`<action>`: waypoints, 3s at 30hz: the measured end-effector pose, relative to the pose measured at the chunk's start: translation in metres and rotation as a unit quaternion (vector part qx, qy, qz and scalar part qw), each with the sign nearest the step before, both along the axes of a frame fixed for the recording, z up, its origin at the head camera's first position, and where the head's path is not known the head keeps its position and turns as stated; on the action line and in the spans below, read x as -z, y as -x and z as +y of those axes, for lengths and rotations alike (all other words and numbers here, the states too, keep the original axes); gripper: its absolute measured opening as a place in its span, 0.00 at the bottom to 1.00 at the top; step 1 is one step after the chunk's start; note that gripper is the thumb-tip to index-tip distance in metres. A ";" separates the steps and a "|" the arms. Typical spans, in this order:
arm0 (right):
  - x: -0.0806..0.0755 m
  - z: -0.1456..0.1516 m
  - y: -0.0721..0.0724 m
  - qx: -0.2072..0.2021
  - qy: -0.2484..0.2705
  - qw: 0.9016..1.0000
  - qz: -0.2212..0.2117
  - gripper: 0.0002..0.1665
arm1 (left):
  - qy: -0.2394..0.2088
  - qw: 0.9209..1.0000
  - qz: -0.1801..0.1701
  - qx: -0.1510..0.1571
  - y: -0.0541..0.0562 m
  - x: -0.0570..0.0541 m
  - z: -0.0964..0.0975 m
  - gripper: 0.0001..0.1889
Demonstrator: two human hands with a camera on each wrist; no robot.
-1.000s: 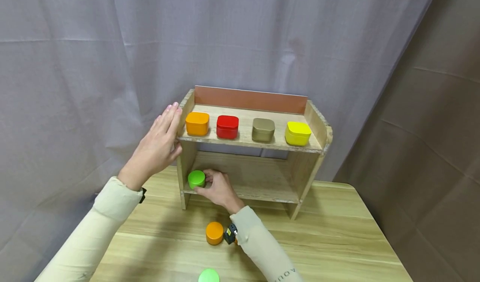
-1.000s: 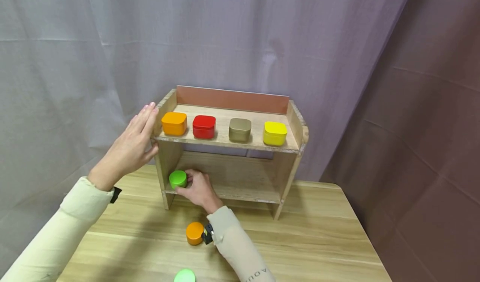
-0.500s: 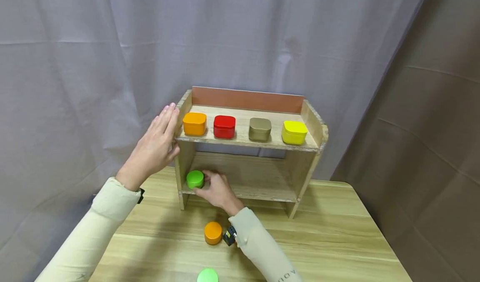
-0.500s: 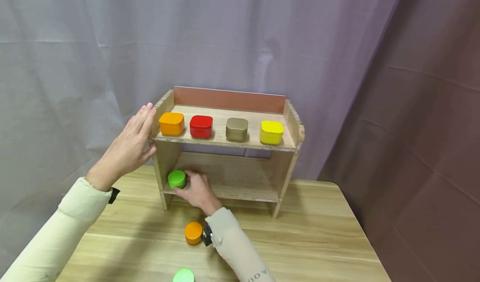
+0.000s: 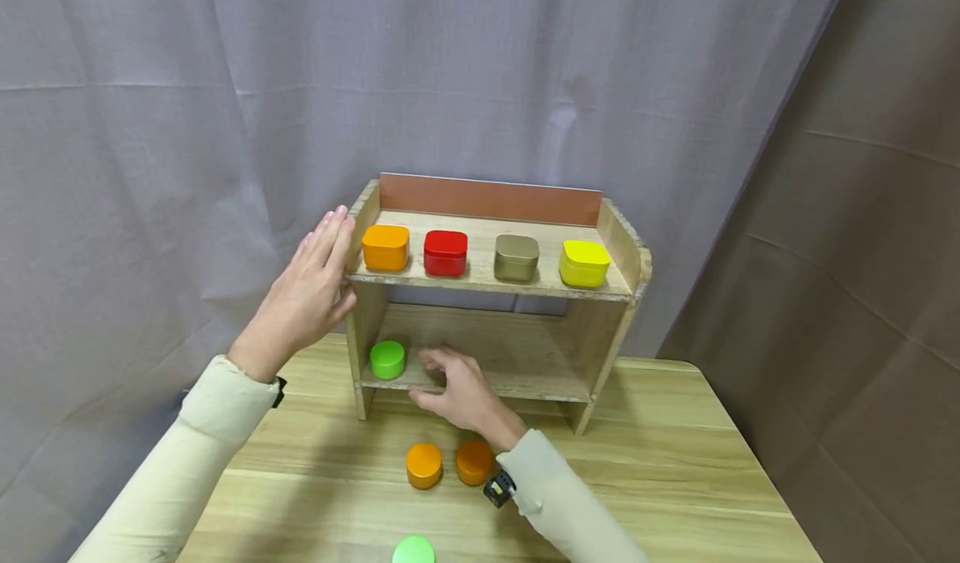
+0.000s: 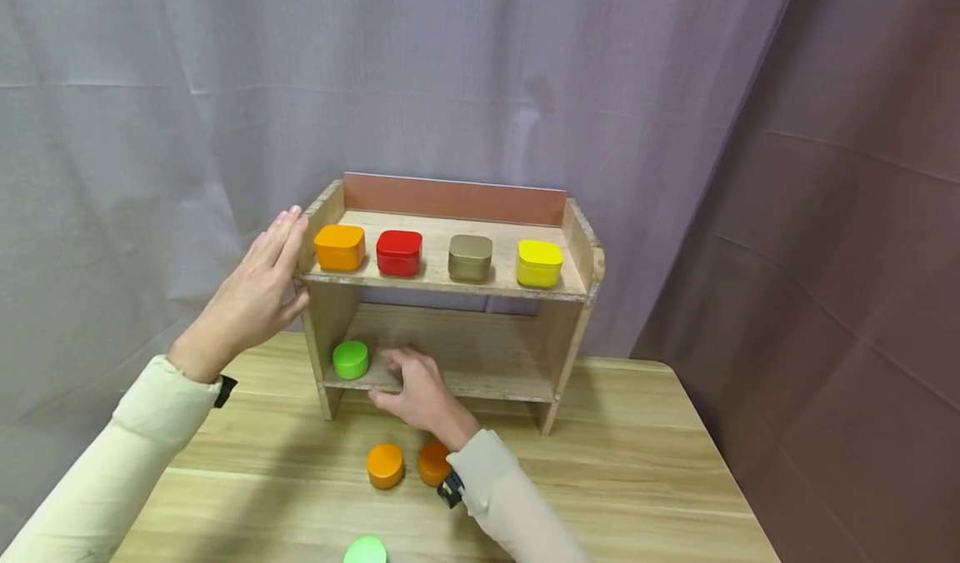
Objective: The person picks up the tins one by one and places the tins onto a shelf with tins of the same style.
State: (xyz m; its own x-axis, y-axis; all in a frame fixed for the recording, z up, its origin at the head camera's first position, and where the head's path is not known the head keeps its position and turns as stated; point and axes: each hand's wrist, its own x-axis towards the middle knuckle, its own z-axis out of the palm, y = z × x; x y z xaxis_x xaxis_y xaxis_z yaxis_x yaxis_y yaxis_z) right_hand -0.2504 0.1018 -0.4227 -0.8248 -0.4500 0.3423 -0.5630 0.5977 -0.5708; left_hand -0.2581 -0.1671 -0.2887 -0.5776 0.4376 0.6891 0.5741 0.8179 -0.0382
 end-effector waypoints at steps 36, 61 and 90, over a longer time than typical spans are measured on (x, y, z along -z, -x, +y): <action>0.067 0.078 -0.096 -0.215 -0.072 0.969 -0.103 0.43 | 0.000 1.000 -0.019 -0.006 0.002 0.000 -0.001 0.48; 0.093 0.060 -0.108 -0.289 -0.059 0.943 -0.151 0.39 | -0.004 1.000 -0.016 -0.005 0.002 -0.001 0.000 0.48; 0.092 0.046 -0.107 -0.279 -0.047 0.948 -0.145 0.26 | -0.005 1.000 -0.006 -0.002 0.001 0.000 0.000 0.47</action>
State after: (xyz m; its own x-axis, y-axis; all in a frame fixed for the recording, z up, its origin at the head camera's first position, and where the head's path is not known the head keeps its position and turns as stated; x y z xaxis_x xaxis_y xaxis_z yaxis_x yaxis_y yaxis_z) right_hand -0.1438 0.1479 -0.5150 -0.5030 -0.8611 0.0740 -0.6341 0.3095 -0.7086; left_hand -0.2595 -0.1672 -0.2890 -0.5878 0.4293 0.6857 0.5719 0.8200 -0.0231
